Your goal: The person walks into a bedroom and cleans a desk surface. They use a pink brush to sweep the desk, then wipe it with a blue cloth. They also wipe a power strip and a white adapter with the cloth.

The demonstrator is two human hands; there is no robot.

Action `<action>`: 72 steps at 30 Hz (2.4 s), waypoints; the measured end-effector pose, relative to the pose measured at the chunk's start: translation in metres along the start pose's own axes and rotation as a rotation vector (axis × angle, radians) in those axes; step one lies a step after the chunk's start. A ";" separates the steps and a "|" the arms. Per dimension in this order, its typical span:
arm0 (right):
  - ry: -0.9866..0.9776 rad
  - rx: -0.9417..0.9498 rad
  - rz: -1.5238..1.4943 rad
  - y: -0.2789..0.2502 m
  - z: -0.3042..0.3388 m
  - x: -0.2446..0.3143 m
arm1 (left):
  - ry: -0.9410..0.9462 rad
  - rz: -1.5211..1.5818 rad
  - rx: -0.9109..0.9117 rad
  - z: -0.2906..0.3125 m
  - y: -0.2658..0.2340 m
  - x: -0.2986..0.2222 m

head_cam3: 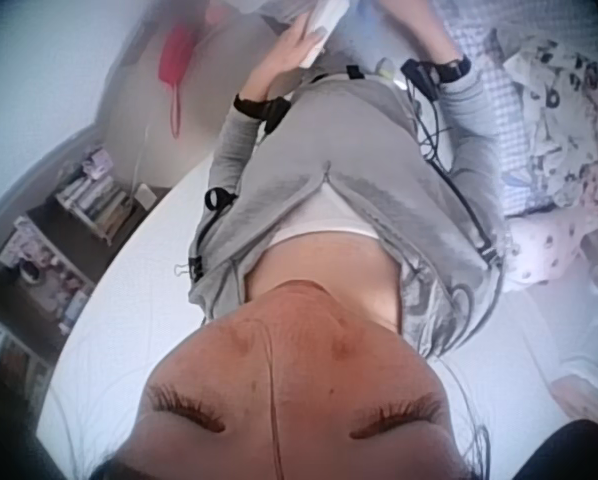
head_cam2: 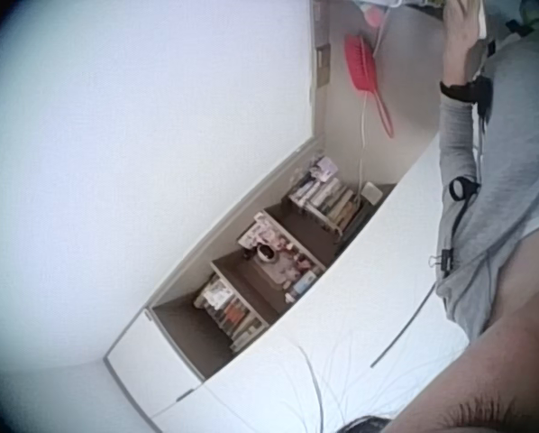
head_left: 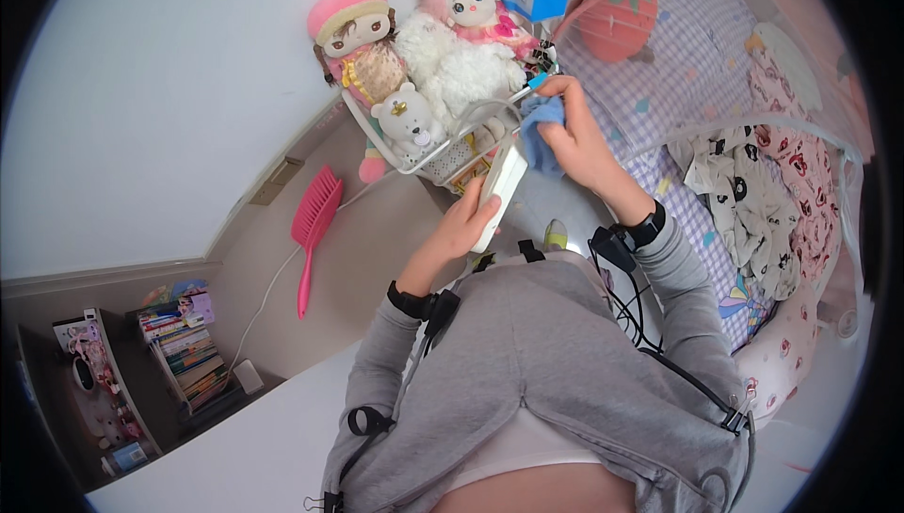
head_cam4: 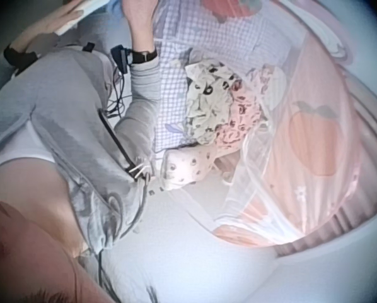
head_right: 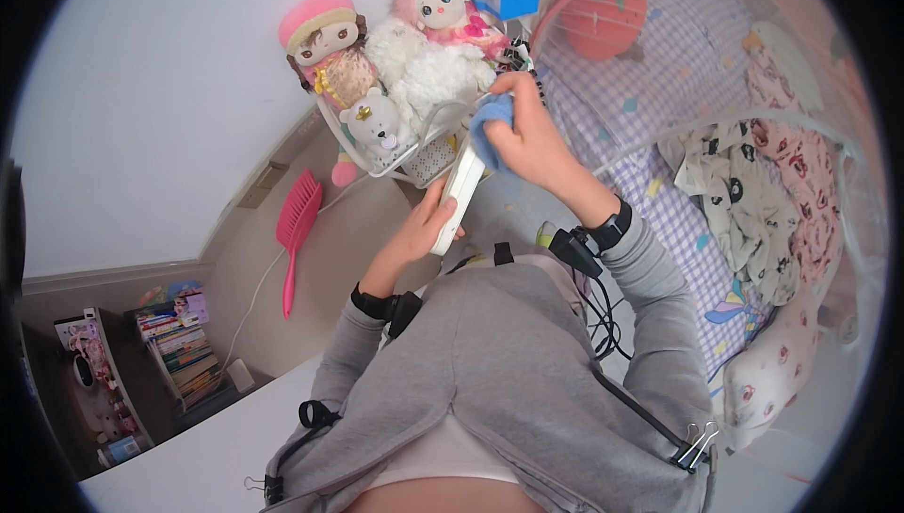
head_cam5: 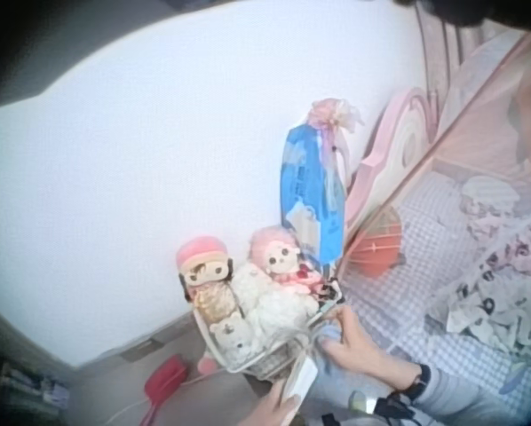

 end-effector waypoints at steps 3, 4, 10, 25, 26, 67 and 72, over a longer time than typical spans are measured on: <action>-0.178 0.152 0.188 0.026 0.010 0.020 | -0.071 0.212 0.123 -0.010 0.010 -0.004; -0.164 0.147 0.233 0.027 0.010 0.019 | 0.022 0.165 0.096 -0.015 0.007 -0.014; -0.197 0.397 0.206 0.051 0.034 0.024 | 0.237 0.210 -0.045 -0.031 0.002 -0.033; -0.145 0.296 0.201 0.023 0.002 -0.004 | 0.099 0.362 0.088 -0.031 0.017 -0.026; -0.111 0.290 0.203 0.020 -0.002 -0.008 | 0.127 0.347 0.092 -0.030 0.017 -0.030; 0.249 0.145 -0.387 0.001 0.052 -0.012 | 0.030 0.736 -0.019 -0.036 -0.014 -0.082; 0.245 0.124 -0.459 0.002 0.049 -0.010 | 0.091 0.541 -0.256 -0.033 -0.025 -0.073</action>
Point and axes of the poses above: each hand's wrist, its own z-axis away from the middle knuckle, its own y-axis out of the palm, x = y × z, the point moved 9 cm from there along -z, towards the middle knuckle, and after that the axes turned 15 degrees about -z, right-handed, at the moved point
